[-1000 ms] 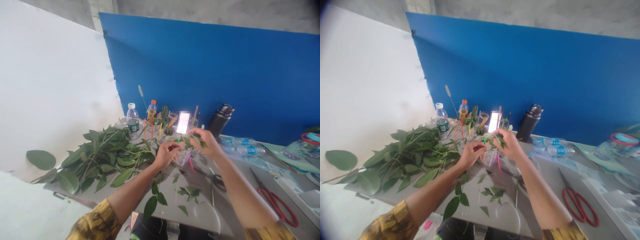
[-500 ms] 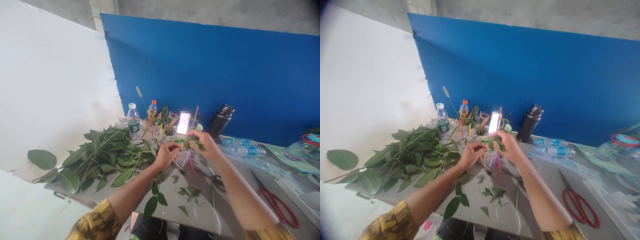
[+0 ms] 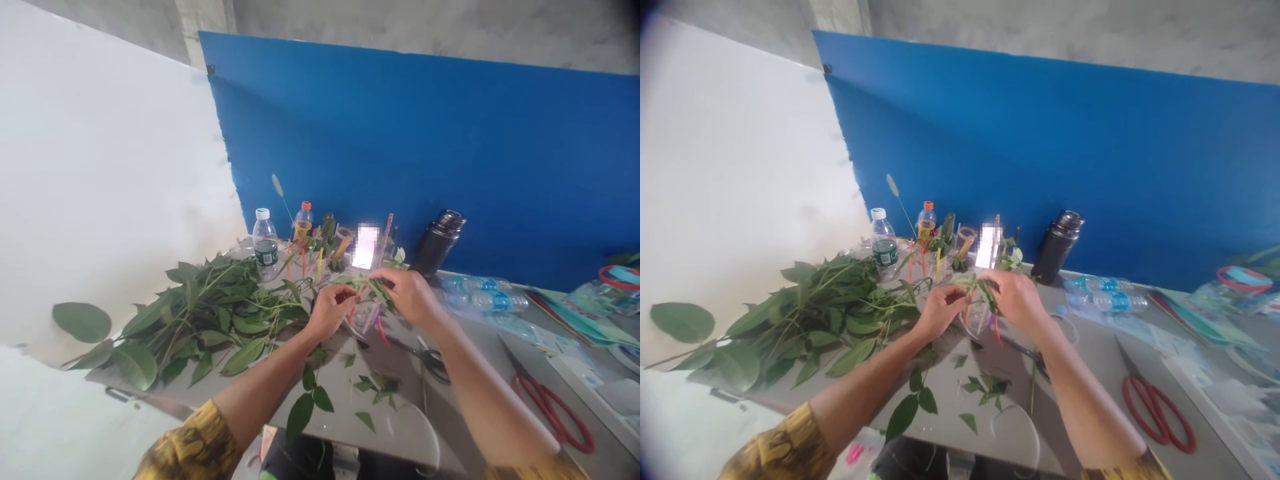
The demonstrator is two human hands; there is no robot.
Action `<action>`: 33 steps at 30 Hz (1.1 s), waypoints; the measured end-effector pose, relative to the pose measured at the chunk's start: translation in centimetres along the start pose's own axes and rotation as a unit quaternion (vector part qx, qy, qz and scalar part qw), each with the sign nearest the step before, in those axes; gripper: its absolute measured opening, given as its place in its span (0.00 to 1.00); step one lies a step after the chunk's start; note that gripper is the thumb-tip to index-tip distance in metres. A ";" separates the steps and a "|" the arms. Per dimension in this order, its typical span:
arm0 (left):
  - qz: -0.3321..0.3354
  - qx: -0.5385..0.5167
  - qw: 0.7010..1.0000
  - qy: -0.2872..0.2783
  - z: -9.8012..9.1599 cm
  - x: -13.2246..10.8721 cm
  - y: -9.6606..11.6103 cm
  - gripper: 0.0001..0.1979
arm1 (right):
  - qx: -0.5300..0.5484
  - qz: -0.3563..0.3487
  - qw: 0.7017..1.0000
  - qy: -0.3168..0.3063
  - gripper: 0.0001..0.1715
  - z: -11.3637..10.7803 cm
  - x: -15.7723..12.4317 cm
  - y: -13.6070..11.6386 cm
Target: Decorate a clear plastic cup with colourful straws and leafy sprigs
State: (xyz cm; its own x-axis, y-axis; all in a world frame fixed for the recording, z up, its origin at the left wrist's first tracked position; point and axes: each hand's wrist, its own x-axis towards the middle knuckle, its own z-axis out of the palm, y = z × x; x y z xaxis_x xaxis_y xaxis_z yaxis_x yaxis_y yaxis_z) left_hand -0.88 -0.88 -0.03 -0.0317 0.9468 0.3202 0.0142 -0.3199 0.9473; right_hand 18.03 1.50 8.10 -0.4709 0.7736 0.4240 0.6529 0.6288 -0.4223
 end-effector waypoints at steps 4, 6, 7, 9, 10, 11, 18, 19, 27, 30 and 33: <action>-0.008 0.003 1.000 -0.001 -0.2 -0.1 0.0 0.06 | -0.020 0.018 1.000 0.005 0.18 -0.4 -0.2 -0.3; -0.007 0.007 1.000 -0.001 -0.3 -0.1 -0.1 0.06 | -0.026 0.022 0.999 0.004 0.19 -0.7 -0.4 -0.3; -0.006 0.011 1.000 0.001 -0.3 -0.1 -0.1 0.06 | -0.026 0.020 0.999 0.004 0.20 -0.9 -0.5 -0.3; -0.006 0.020 1.000 0.008 -0.4 -0.2 -0.1 0.07 | -0.020 0.014 1.000 0.012 0.20 -1.2 -0.9 -0.2; -0.007 0.023 1.000 0.013 -0.4 -0.2 -0.1 0.08 | -0.014 0.013 1.000 0.019 0.20 -1.3 -1.2 -0.1; -0.009 0.027 0.999 0.018 -0.4 -0.3 -0.1 0.08 | -0.006 0.014 0.999 0.030 0.20 -1.4 -1.5 -0.1; -0.006 0.073 0.997 0.036 -1.4 -0.8 0.2 0.10 | 0.032 0.076 0.990 0.110 0.13 -2.3 -4.2 1.8; -0.014 0.091 0.995 0.028 -1.6 -0.8 0.2 0.12 | 0.027 0.089 0.992 0.084 0.13 -2.2 -4.5 2.3; -0.034 0.234 0.972 -0.004 -2.1 -0.2 -1.3 0.08 | -0.005 0.164 0.984 -0.070 0.12 0.7 -5.8 4.3; -0.031 0.236 0.971 0.006 -2.2 0.0 -1.6 0.11 | 0.014 0.159 0.985 -0.064 0.12 2.3 -5.9 4.5; -0.027 0.228 0.973 -0.010 -2.1 0.2 -1.8 0.12 | 0.040 0.150 0.986 -0.054 0.18 3.7 -6.0 4.9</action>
State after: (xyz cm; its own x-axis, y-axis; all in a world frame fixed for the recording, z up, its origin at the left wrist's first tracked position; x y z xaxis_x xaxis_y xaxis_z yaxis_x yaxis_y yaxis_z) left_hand -3.04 -0.23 -1.65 -0.0254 0.9638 0.2654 0.4555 -0.2252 0.8613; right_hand 21.85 0.21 0.58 -0.3264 0.9269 0.1851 0.7261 0.3712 -0.5788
